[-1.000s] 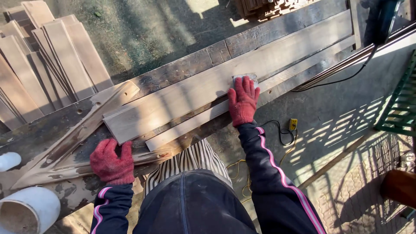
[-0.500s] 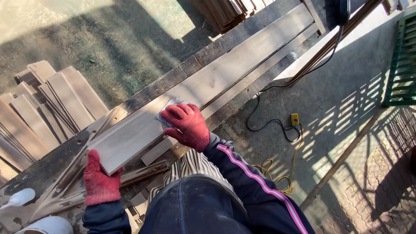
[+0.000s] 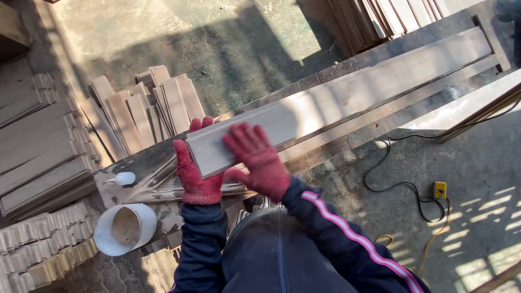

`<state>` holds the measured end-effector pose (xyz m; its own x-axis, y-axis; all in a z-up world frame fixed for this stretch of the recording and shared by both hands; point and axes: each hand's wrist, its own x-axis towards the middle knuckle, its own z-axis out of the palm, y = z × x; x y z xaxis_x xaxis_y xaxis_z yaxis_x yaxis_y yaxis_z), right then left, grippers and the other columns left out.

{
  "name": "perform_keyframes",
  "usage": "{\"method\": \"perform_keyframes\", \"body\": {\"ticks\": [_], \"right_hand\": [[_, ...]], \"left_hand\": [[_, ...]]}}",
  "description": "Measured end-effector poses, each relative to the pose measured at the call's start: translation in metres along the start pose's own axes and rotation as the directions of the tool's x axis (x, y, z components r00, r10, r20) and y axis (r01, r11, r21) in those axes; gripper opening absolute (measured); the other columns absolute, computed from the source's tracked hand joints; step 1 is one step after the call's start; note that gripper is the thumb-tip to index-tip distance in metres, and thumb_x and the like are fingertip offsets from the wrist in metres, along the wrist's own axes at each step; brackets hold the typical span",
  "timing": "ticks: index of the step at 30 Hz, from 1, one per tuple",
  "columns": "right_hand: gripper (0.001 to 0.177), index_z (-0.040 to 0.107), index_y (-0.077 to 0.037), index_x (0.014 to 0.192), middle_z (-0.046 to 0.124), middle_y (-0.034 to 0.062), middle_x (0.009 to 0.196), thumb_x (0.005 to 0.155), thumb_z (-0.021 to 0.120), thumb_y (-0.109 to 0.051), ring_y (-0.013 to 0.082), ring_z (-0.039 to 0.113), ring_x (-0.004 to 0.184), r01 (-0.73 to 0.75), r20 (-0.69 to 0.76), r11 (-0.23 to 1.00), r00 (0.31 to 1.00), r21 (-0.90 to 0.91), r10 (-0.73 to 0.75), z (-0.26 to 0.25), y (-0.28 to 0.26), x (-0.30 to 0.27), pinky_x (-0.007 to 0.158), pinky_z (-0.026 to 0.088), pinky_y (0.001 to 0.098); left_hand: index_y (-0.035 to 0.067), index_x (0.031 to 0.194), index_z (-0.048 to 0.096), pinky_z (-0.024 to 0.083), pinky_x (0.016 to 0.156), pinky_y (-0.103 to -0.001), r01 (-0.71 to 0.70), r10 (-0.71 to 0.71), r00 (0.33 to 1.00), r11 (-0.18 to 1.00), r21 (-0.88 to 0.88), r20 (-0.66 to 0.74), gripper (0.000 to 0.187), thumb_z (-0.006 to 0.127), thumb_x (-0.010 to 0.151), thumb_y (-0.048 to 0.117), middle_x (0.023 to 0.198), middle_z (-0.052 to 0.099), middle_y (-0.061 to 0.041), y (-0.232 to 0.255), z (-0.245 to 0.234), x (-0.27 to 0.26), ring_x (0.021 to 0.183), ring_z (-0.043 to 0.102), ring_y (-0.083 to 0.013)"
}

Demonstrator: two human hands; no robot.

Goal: Sanding a long wood plank manually with sandpaper and subsequently with an angle grinder fitted with a sanding disc.

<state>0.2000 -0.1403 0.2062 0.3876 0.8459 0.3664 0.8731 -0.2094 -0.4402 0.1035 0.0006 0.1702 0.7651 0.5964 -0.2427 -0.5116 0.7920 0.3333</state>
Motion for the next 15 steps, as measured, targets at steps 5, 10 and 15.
{"method": "perform_keyframes", "body": {"ticks": [5, 10, 15], "right_hand": [[0.068, 0.043, -0.005, 0.155, 0.042, 0.0298, 0.155, 0.099, 0.054, -0.042, 0.0505, 0.036, 0.145, -0.421, 0.030, 0.876, 0.898, -0.237, 0.440, -0.060, 0.136, -0.060, 0.119, 0.025, 0.0635], [0.077, 0.045, -0.002, 0.155, 0.045, 0.0300, 0.155, 0.098, 0.056, -0.053, 0.0502, 0.038, 0.145, -0.209, -0.004, 0.949, 0.977, -0.237, 0.214, -0.028, 0.033, -0.021, 0.121, 0.024, 0.0595], [0.092, 0.053, -0.009, 0.146, 0.056, 0.0187, 0.146, 0.091, 0.028, -0.079, 0.0386, 0.049, 0.140, 0.171, 0.005, 0.984, 0.985, 0.051, -0.172, -0.015, -0.083, 0.047, 0.121, 0.033, 0.0552]], "left_hand": [[0.017, 0.141, 0.063, 0.051, 0.113, -0.053, -0.059, 0.058, 0.998, 0.998, 0.021, 0.021, 0.060, 0.056, 0.099, 0.060, 0.142, 0.066, -0.012, -0.005, 0.025, -0.011, 0.135, 0.060, -0.0316], [0.019, 0.144, 0.060, 0.047, 0.115, -0.056, -0.031, 0.032, 0.999, 0.999, -0.008, 0.041, 0.073, 0.052, 0.095, 0.071, 0.147, 0.061, -0.015, -0.006, 0.010, -0.002, 0.140, 0.055, -0.0353], [0.018, 0.153, 0.049, 0.037, 0.122, -0.060, 0.029, -0.027, 0.999, 0.995, -0.098, 0.021, 0.083, 0.046, 0.093, 0.076, 0.159, 0.047, -0.016, -0.008, 0.019, -0.013, 0.148, 0.044, -0.0373]]}}
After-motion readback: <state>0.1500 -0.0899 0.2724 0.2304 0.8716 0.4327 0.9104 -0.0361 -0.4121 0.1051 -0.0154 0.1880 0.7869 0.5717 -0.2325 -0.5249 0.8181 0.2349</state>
